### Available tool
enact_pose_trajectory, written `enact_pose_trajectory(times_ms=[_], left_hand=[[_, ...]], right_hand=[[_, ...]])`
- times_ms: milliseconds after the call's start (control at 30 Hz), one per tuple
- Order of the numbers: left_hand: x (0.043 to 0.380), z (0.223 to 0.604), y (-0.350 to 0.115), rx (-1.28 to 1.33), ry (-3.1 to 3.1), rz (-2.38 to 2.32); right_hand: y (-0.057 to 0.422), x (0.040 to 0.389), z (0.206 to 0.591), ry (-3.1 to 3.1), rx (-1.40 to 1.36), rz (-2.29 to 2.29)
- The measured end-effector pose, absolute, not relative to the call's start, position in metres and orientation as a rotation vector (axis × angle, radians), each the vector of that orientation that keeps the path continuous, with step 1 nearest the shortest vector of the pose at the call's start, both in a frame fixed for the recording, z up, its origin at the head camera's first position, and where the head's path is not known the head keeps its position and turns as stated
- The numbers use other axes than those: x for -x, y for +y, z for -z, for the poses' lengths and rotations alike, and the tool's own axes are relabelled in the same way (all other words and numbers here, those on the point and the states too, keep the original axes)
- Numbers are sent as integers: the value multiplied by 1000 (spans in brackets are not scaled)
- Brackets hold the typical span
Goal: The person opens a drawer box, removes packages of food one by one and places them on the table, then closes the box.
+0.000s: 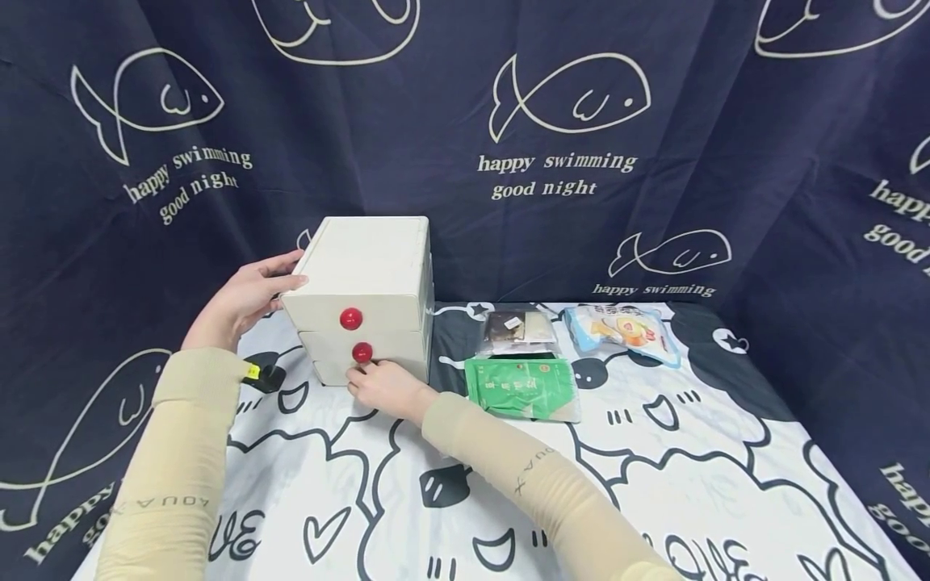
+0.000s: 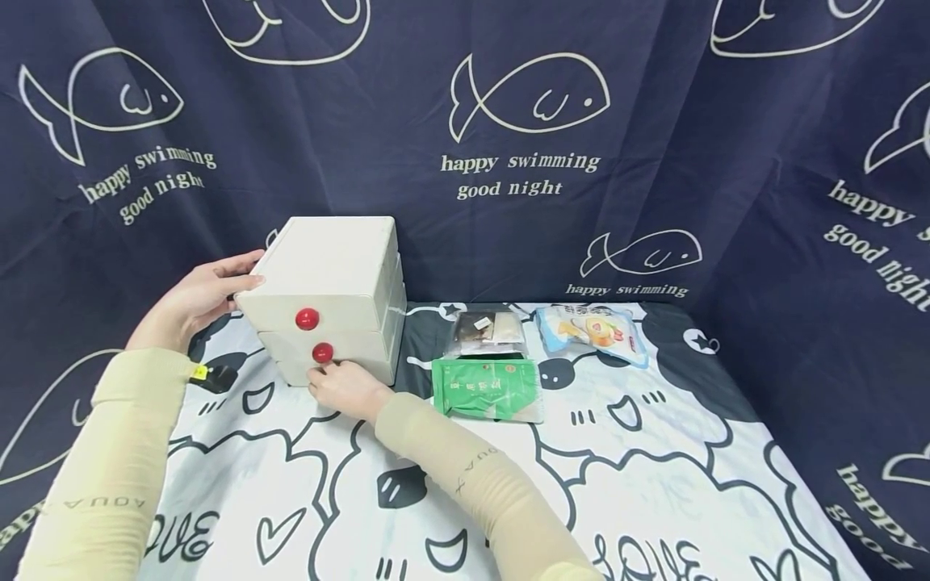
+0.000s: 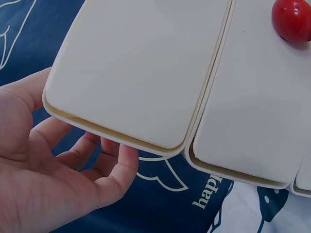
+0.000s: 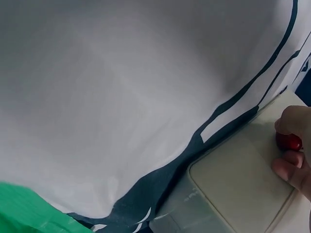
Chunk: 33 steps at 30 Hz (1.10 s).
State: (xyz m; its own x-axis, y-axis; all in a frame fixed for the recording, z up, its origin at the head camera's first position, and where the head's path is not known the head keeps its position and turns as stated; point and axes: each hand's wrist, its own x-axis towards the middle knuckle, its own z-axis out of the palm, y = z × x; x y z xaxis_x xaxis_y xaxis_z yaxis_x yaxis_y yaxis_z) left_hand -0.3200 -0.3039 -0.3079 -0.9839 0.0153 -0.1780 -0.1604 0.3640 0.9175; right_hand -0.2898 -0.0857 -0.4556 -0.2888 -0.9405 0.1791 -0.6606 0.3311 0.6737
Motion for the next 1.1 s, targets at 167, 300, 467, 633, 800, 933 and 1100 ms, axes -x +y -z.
enact_pose_trajectory(times_ms=[167,300,467,633,800,933,1100], left_hand=[[320,309,-304,130,2474,-1681],[320,309,-304,120,2494,-1670],[321,310,-304,113,2493,-1671],[320,309,-303,113,2495,-1668],[320,308,-302,104,2495,-1664],[319,307,-302,109,2490,-1664],[318,306,-302,112,2498,-1652]], right_hand=[[-87,288,455,-2044,-1394,664],[-88,287,456,-2057,-1388,668],[-89,288,458,-2070,-1386,669],[-90,288,459,-2062,-1383,663],[-90,289,459,-2045,-1388,651],[-90,289,458,-2046,-1393,647],[-90,288,457,-2079,-1388,636]])
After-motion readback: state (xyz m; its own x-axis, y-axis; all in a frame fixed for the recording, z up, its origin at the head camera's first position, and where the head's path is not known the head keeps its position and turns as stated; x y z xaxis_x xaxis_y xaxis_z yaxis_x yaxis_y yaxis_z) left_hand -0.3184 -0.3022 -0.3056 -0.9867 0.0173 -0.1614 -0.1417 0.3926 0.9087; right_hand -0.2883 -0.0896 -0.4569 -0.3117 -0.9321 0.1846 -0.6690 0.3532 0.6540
